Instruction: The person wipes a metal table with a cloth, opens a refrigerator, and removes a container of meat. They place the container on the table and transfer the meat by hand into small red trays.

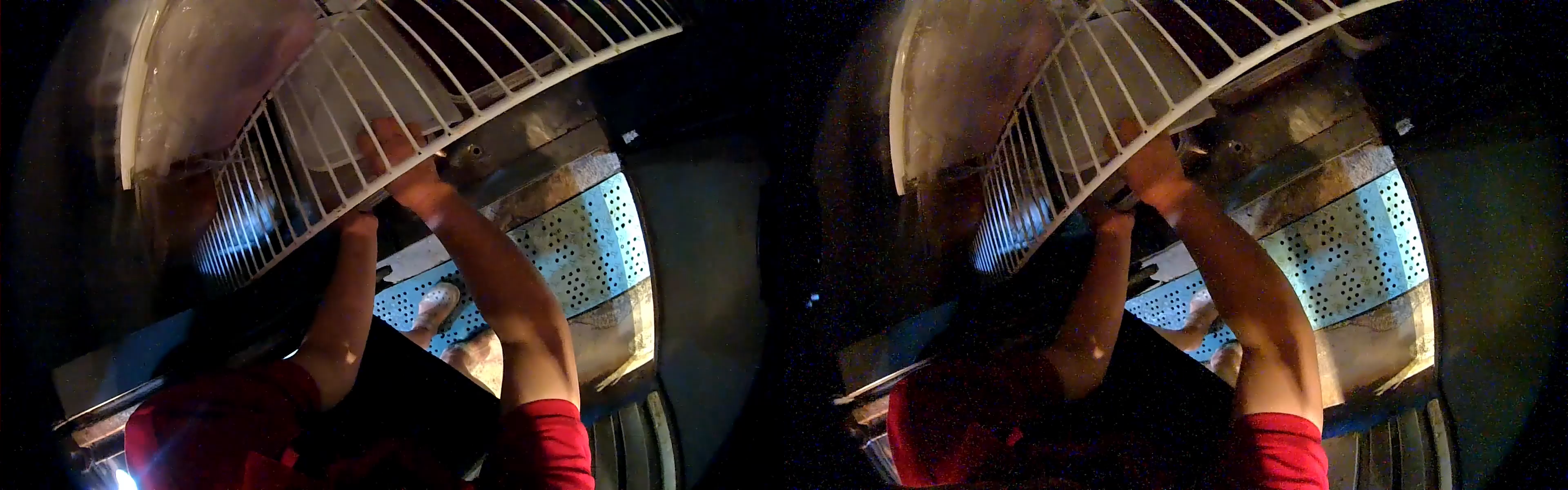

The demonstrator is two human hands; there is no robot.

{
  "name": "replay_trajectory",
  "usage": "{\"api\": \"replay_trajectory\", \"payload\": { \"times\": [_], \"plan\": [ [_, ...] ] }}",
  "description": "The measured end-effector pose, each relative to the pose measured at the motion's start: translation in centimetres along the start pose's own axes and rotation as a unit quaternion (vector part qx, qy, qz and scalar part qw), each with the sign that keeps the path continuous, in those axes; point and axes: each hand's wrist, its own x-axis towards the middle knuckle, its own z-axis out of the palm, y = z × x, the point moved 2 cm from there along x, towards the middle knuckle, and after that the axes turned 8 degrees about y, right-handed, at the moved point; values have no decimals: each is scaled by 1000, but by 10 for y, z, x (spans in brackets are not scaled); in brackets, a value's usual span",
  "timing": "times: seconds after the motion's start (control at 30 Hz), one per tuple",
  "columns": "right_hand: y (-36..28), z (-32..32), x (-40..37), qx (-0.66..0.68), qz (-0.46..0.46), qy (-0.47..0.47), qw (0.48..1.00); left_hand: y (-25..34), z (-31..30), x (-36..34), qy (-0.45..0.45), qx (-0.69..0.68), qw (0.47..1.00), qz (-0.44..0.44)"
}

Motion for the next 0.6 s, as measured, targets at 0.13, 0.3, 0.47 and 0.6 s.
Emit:
{"api": "replay_trajectory", "payload": {
  "times": [0.13, 0.3, 0.47, 0.6],
  "plan": [
    [-22, 14, 38, 17, -121, 66, 990, -3, -4, 12, -5, 10, 1000, 30],
    [-55, 13, 18, 22, -110, 6, 994, 0, -10, 11, 16, 17, 999, 37],
    [-64, 16, 5, 35, -93, 7, 995, 6, -18, 15, 29, 28, 998, 43],
    [-70, 18, 5, 43, -90, 9, 995, 13, -21, 19, 33, 36, 997, 53]
  ]
}}
